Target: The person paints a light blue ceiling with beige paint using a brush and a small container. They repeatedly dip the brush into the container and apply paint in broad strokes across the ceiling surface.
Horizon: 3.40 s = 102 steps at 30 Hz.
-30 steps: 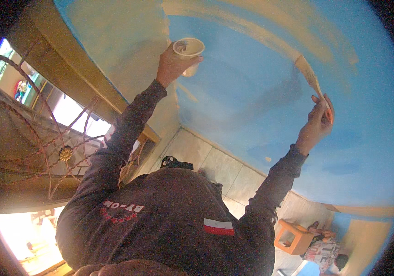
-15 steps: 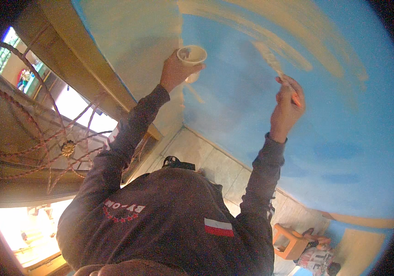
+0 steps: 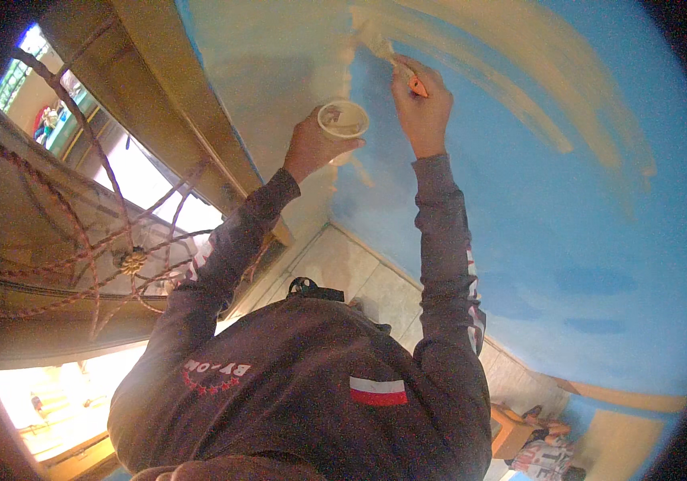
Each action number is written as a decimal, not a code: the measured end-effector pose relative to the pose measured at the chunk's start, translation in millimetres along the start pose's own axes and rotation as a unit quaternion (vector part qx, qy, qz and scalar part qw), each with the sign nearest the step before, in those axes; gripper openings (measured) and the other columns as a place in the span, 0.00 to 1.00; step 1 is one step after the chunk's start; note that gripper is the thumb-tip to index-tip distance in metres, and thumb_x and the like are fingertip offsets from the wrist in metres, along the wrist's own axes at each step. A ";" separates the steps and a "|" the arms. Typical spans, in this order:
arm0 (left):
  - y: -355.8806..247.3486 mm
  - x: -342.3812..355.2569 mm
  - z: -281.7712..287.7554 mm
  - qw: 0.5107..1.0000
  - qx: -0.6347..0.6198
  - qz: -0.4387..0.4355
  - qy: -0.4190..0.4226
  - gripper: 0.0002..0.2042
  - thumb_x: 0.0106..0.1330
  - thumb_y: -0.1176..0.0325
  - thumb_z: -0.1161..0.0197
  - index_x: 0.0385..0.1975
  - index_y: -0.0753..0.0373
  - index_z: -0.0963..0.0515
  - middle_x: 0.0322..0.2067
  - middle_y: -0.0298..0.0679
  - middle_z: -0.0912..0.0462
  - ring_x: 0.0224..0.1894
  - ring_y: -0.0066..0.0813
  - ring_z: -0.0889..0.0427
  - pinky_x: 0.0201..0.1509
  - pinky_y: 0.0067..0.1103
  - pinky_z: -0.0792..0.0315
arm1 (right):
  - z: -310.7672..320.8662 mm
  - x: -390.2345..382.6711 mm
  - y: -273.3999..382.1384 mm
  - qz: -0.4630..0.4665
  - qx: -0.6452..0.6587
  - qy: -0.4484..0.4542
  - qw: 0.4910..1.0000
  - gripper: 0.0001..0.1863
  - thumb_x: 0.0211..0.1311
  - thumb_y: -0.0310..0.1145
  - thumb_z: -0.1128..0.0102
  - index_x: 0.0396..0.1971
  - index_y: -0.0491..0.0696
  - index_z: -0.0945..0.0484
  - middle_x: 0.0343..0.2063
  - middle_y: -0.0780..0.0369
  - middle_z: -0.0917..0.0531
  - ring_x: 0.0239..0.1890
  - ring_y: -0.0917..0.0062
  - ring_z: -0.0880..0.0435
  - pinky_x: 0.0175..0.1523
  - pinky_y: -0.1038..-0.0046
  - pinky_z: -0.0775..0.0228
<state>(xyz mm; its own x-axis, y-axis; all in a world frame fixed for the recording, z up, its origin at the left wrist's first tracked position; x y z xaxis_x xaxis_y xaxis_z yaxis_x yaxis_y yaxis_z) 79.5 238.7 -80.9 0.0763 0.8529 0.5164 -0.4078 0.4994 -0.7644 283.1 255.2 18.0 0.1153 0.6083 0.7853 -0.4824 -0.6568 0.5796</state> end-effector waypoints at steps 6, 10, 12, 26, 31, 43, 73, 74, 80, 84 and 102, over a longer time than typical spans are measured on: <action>-2.0 -4.4 8.9 1.000 -0.012 0.011 0.008 0.37 0.47 0.52 0.14 0.54 0.66 0.24 0.47 0.46 0.13 0.50 0.37 0.13 0.55 0.30 0.20 | -20.1 21.9 -6.4 0.087 -0.053 -0.001 0.995 0.13 0.65 0.31 0.31 0.49 0.50 0.12 0.33 0.64 0.16 0.29 0.86 0.23 0.35 0.80 0.28; 3.2 -5.5 11.4 1.000 -0.011 -0.009 0.001 0.39 0.45 0.51 0.14 0.53 0.69 0.24 0.46 0.48 0.13 0.49 0.38 0.12 0.54 0.31 0.19 | -26.6 28.3 -0.7 0.117 -0.057 0.015 0.991 0.12 0.66 0.32 0.32 0.48 0.50 0.12 0.35 0.60 0.14 0.31 0.82 0.20 0.36 0.78 0.26; 1.9 -4.7 11.6 1.000 -0.015 -0.017 -0.001 0.40 0.45 0.50 0.14 0.52 0.70 0.24 0.45 0.50 0.13 0.49 0.39 0.12 0.54 0.31 0.19 | -28.6 30.0 -5.2 0.119 -0.074 0.023 0.990 0.12 0.65 0.32 0.32 0.48 0.50 0.12 0.35 0.59 0.13 0.33 0.78 0.18 0.38 0.75 0.24; -0.7 -1.9 13.6 0.999 -0.029 -0.039 0.009 0.39 0.44 0.49 0.14 0.52 0.68 0.23 0.46 0.49 0.13 0.49 0.39 0.12 0.54 0.30 0.20 | 7.1 1.7 -4.0 0.100 -0.151 0.011 0.983 0.12 0.59 0.29 0.33 0.43 0.49 0.12 0.41 0.58 0.11 0.44 0.63 0.14 0.53 0.64 0.23; 2.0 -1.0 10.9 0.999 -0.030 -0.031 0.006 0.39 0.45 0.49 0.14 0.52 0.68 0.23 0.46 0.49 0.13 0.49 0.39 0.12 0.54 0.30 0.20 | 34.2 -8.1 12.2 0.045 -0.136 -0.019 0.989 0.13 0.58 0.27 0.33 0.43 0.49 0.11 0.40 0.58 0.11 0.42 0.66 0.14 0.51 0.65 0.23; -0.9 -0.3 4.6 0.998 -0.046 -0.029 0.016 0.38 0.44 0.52 0.13 0.53 0.66 0.23 0.47 0.46 0.14 0.50 0.37 0.13 0.56 0.30 0.20 | -26.0 22.9 24.3 0.118 -0.081 -0.018 0.990 0.13 0.60 0.30 0.33 0.45 0.51 0.12 0.27 0.61 0.17 0.30 0.68 0.21 0.40 0.67 0.27; -4.1 5.9 13.4 0.998 -0.049 -0.027 0.016 0.39 0.45 0.51 0.14 0.53 0.68 0.23 0.48 0.49 0.14 0.50 0.39 0.13 0.56 0.31 0.20 | -18.8 76.6 25.1 0.138 -0.108 -0.008 0.984 0.14 0.58 0.36 0.34 0.45 0.53 0.12 0.38 0.57 0.11 0.42 0.60 0.15 0.50 0.62 0.23; -4.1 6.2 13.1 0.998 -0.048 -0.022 0.020 0.38 0.45 0.51 0.14 0.53 0.68 0.23 0.48 0.49 0.14 0.50 0.39 0.13 0.55 0.31 0.20 | -15.8 75.9 26.0 0.140 -0.124 -0.011 0.982 0.14 0.58 0.36 0.34 0.44 0.53 0.12 0.38 0.57 0.11 0.42 0.60 0.15 0.51 0.62 0.23; -3.4 6.7 11.1 0.998 -0.045 -0.045 0.003 0.34 0.47 0.57 0.14 0.52 0.65 0.22 0.47 0.43 0.14 0.49 0.33 0.13 0.56 0.28 0.20 | 12.4 65.2 35.5 0.110 -0.142 -0.033 0.983 0.14 0.57 0.35 0.33 0.44 0.54 0.11 0.38 0.57 0.11 0.43 0.61 0.15 0.50 0.63 0.23; -8.4 8.6 4.6 0.998 -0.039 -0.041 0.020 0.35 0.46 0.56 0.13 0.52 0.65 0.22 0.48 0.44 0.14 0.50 0.33 0.14 0.56 0.28 0.20 | 22.2 59.9 38.0 0.091 -0.113 -0.015 0.989 0.14 0.57 0.34 0.33 0.44 0.55 0.11 0.38 0.58 0.11 0.42 0.62 0.15 0.50 0.64 0.24; -32.2 4.6 -16.5 0.996 -0.043 -0.005 0.074 0.35 0.46 0.55 0.14 0.52 0.66 0.22 0.48 0.46 0.14 0.51 0.36 0.13 0.56 0.29 0.20 | 99.6 30.1 33.0 0.013 -0.113 -0.073 0.991 0.14 0.56 0.30 0.31 0.44 0.54 0.10 0.40 0.60 0.10 0.39 0.69 0.15 0.50 0.68 0.23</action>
<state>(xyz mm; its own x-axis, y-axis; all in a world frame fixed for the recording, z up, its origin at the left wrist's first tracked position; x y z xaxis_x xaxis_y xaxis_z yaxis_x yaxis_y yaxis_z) 108.0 229.0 -60.4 0.2151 0.8581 0.4663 -0.3269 0.5132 -0.7936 357.0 207.4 82.5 0.2169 0.5100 0.8324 -0.6676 -0.5446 0.5076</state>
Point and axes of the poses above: each hand's wrist, its own x-axis towards the middle knuckle, its own z-axis out of the back of the hand, y = z × x, the point moved 4 cm from there along x, towards the middle knuckle
